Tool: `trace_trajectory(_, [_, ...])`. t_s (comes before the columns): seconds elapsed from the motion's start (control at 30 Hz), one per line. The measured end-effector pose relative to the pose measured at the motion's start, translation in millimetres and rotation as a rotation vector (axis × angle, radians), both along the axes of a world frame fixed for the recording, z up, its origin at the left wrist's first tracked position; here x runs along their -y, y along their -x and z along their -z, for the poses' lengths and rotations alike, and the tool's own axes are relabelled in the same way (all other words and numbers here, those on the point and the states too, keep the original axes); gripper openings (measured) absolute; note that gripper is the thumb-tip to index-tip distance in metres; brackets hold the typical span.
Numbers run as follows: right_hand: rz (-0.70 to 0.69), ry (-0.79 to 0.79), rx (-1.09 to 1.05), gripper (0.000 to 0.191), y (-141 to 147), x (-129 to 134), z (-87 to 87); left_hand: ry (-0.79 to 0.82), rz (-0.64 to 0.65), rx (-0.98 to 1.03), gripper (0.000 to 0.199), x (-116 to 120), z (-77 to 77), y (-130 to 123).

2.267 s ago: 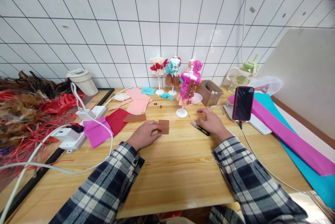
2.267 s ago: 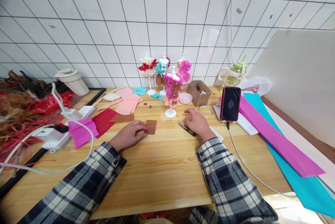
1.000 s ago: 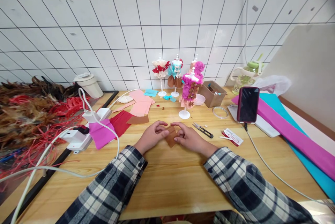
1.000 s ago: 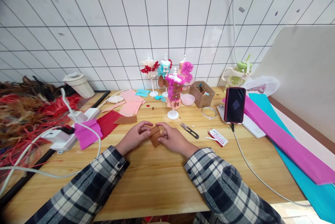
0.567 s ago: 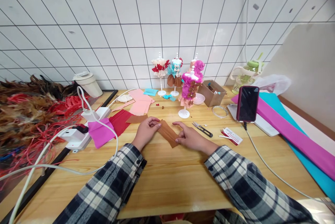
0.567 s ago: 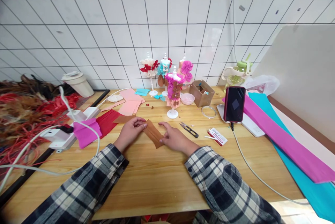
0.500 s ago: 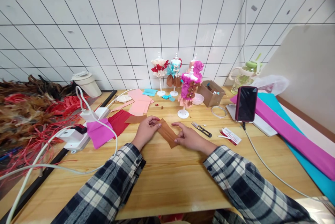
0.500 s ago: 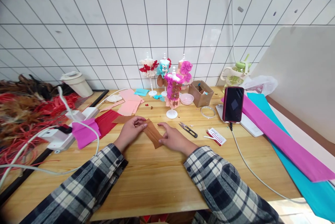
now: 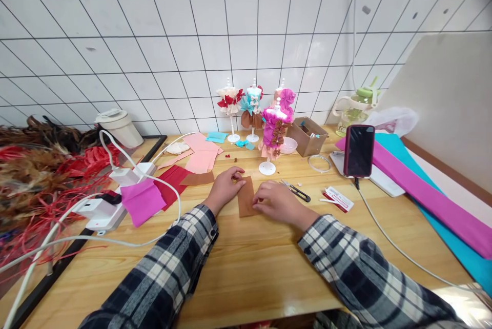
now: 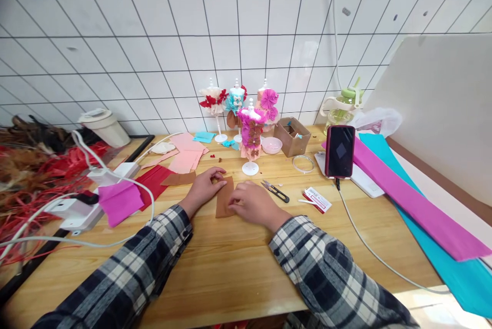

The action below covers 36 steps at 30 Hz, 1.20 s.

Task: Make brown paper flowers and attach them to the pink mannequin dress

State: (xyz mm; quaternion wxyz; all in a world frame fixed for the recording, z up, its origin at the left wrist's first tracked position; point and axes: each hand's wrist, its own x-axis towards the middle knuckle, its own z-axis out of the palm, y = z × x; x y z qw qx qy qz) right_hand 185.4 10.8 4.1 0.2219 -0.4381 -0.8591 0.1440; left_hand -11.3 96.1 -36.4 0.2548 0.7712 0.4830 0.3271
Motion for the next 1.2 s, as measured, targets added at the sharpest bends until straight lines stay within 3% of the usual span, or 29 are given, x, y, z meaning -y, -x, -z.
trace_trajectory(0.07, [-0.084, 0.001, 0.031, 0.015, 8.0, 2.8, 3.7, -0.027, -0.016, -0.019, 0.03, -3.4, 0.6, 1.3])
trace_trajectory(0.17, [-0.078, 0.036, 0.13, 0.016, 17.9, 5.4, 8.9, -0.155, -0.08, -0.069, 0.031, -0.9, -5.9, 4.9])
trace_trajectory(0.27, [-0.071, 0.062, 0.181, 0.019, 18.2, 5.4, 10.2, -0.298, -0.127, -0.107, 0.028, 20.1, -19.2, 9.1])
trace_trajectory(0.33, [-0.082, 0.062, 0.182, 0.021, 14.3, 5.2, 9.1, -0.305, -0.041, -0.117, 0.018, 42.2, -26.7, 10.7])
trace_trajectory(0.43, [-0.056, 0.076, 0.176, 0.018, 7.7, 5.6, 7.2, -0.222, 0.186, -0.202, 0.015, 70.9, -30.7, 9.2])
trace_trajectory(0.5, [-0.002, 0.091, 0.16, 0.014, 4.9, 5.6, 7.2, -0.17, 0.226, -0.239, 0.014, 79.4, -29.7, 6.3])
trace_trajectory(0.73, [0.034, 0.096, 0.145, 0.009, 3.6, 3.9, 8.7, -0.168, 0.334, -0.419, 0.014, 76.4, -29.4, -0.4])
trace_trajectory(1.0, [0.08, 0.123, 0.112, 0.011, 5.7, 3.2, 11.9, -0.246, 0.294, -0.545, 0.022, 80.6, -31.4, -6.2])
trace_trajectory(1.2, [0.16, 0.189, 0.165, 0.016, 7.5, 2.0, 11.8, -0.208, 0.26, -0.502, 0.026, 79.3, -26.9, -7.6])
